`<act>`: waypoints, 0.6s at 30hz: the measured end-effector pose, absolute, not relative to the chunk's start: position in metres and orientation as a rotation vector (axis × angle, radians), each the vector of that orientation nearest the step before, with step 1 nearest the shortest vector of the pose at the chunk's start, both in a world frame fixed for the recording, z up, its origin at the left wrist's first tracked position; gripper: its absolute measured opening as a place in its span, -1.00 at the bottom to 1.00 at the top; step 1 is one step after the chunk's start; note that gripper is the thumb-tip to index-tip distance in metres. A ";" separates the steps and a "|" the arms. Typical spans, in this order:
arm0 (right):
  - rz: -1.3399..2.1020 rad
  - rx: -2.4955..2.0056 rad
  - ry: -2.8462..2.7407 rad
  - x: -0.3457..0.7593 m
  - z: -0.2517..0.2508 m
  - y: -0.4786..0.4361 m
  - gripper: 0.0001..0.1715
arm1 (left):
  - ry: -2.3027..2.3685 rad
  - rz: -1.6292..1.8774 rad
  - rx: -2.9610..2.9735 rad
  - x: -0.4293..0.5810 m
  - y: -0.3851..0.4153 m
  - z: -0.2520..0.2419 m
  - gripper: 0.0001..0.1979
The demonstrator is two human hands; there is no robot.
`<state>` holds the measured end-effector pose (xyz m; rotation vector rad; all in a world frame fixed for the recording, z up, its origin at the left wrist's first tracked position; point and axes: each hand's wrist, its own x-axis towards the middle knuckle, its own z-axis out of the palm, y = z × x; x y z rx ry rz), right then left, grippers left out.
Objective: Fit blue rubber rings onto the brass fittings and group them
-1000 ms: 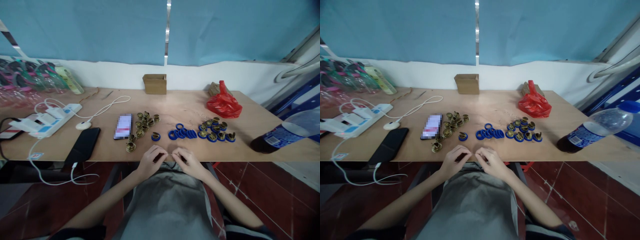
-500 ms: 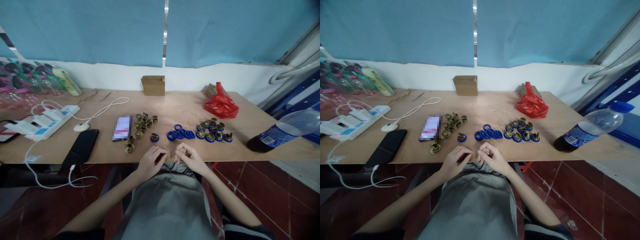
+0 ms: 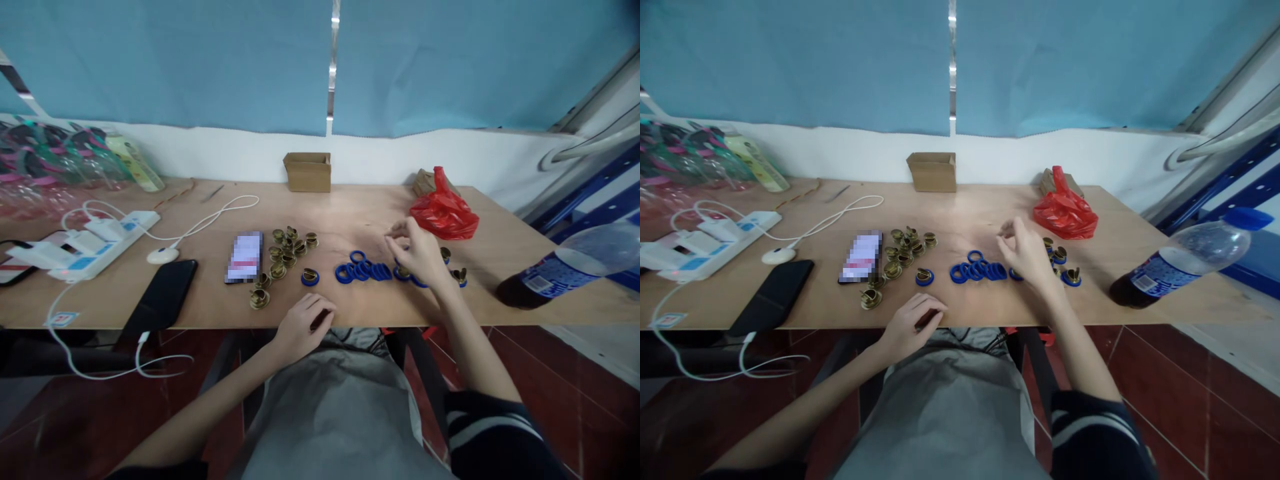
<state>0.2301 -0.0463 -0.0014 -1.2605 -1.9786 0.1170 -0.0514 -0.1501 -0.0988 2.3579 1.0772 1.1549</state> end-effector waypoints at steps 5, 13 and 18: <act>0.532 -1.603 -2.234 0.255 -0.004 0.025 -0.61 | 1.083 1.109 2.333 -0.052 -0.150 -0.098 -0.86; 0.712 -1.524 -2.223 0.250 -0.034 0.036 -0.51 | 1.104 1.103 2.325 -0.052 -0.151 -0.098 -0.87; 0.637 -1.557 -2.212 0.257 -0.042 0.045 -0.50 | 1.094 1.106 2.337 -0.052 -0.151 -0.098 -0.87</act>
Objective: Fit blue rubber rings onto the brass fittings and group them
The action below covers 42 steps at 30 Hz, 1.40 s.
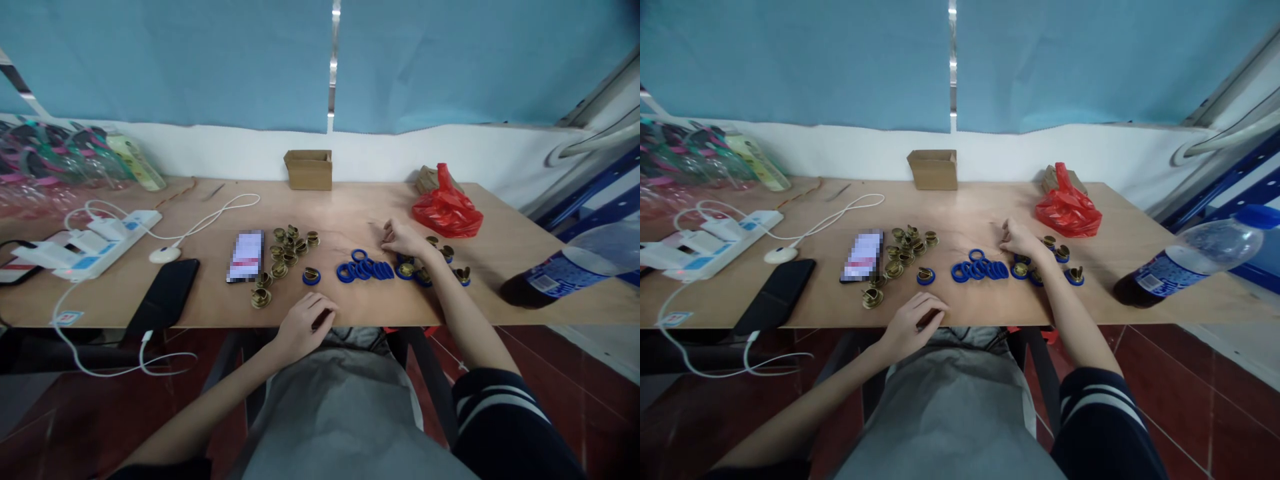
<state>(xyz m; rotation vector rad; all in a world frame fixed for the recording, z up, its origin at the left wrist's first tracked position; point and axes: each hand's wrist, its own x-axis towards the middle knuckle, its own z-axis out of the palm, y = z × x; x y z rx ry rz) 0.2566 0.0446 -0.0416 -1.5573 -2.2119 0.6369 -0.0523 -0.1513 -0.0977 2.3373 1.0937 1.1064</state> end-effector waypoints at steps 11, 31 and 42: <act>0.546 -1.617 -2.224 0.258 -0.047 0.049 -0.54 | 1.092 1.095 2.344 -0.053 -0.150 -0.098 -0.87; 0.451 -1.650 -2.154 0.272 -0.031 0.044 -0.72 | 1.087 1.096 2.341 -0.053 -0.150 -0.098 -0.87; 0.362 -1.692 -2.267 0.267 -0.041 0.048 -0.63 | 1.105 1.090 2.346 -0.053 -0.151 -0.096 -0.85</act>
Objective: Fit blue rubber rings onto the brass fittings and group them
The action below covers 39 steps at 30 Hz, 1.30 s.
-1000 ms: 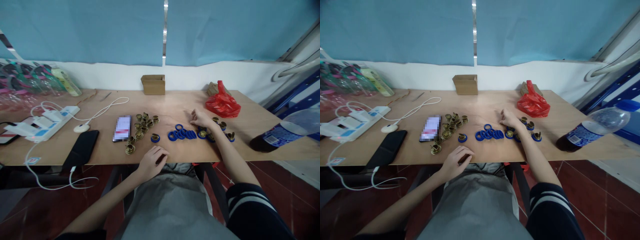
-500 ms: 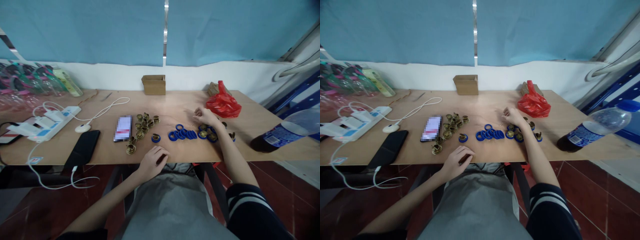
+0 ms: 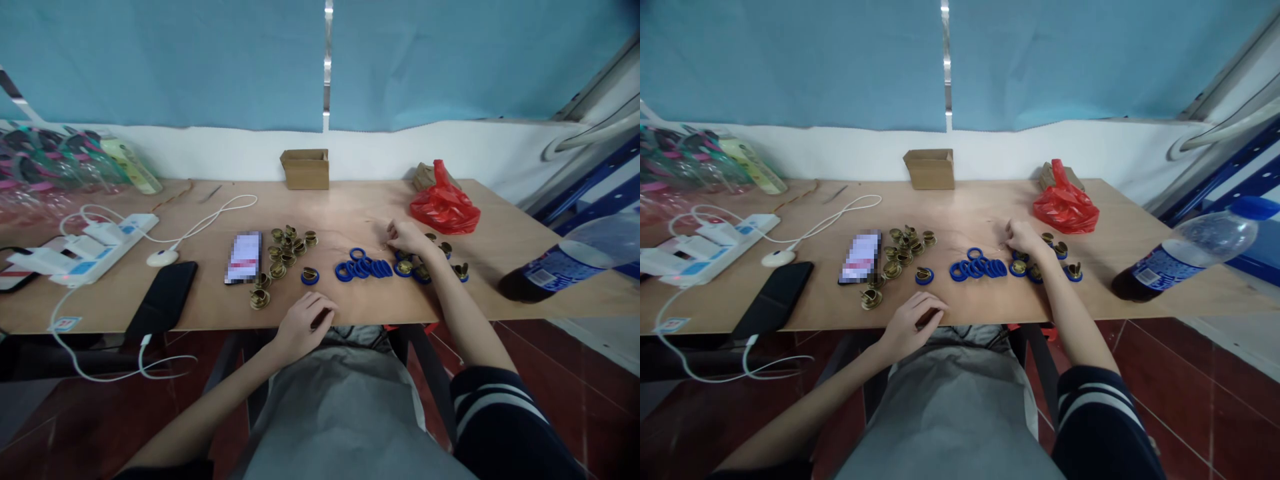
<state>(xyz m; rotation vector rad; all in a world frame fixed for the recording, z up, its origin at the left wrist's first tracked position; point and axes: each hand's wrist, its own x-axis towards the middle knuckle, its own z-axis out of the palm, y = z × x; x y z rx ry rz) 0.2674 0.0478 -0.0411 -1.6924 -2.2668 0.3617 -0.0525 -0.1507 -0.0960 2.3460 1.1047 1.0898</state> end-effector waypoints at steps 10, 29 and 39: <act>0.374 -1.614 -2.314 0.253 -0.044 0.041 -0.71 | 1.108 1.090 2.348 -0.052 -0.150 -0.096 -0.86; 0.394 -1.455 -2.216 0.243 -0.028 0.025 -0.70 | 1.152 0.999 2.094 -0.072 -0.148 -0.066 -0.87; 0.467 -1.323 -2.240 0.233 -0.027 0.016 -0.68 | 1.668 0.815 2.391 -0.112 -0.053 -0.017 -0.84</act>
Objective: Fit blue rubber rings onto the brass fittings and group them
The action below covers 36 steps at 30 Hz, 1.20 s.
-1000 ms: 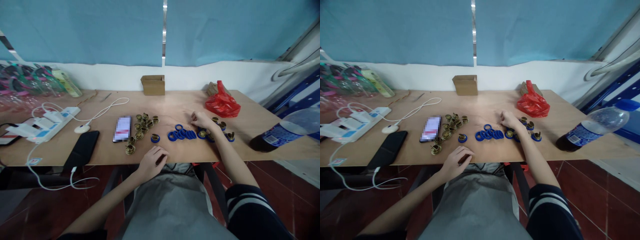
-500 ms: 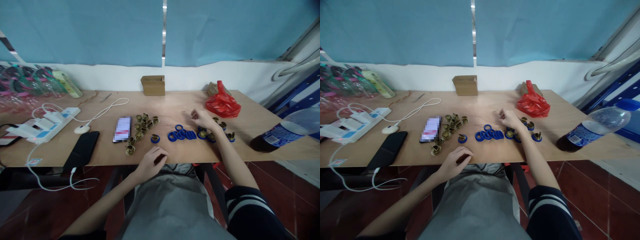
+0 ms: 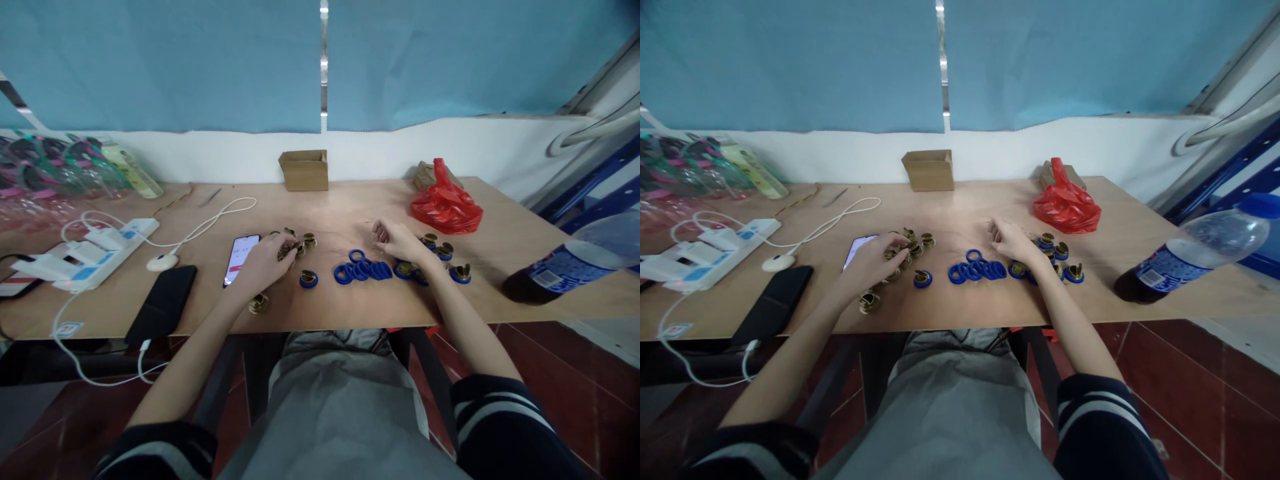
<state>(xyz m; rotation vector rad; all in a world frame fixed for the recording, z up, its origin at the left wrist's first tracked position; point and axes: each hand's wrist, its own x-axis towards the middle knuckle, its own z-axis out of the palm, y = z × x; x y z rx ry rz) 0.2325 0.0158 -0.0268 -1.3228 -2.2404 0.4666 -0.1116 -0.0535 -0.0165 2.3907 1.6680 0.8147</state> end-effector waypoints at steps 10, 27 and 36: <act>0.453 -1.324 -2.246 0.227 -0.028 0.013 -0.71 | 1.956 0.229 2.531 -0.091 0.005 -0.036 -0.80; 0.495 -1.085 -2.065 0.210 -0.007 -0.016 -0.58 | 0.982 1.233 1.647 -0.092 -0.090 -0.010 -0.62; 1.475 -0.597 -1.662 0.165 -0.015 -0.137 -0.62 | 0.638 1.327 1.357 -0.062 -0.143 -0.040 -0.68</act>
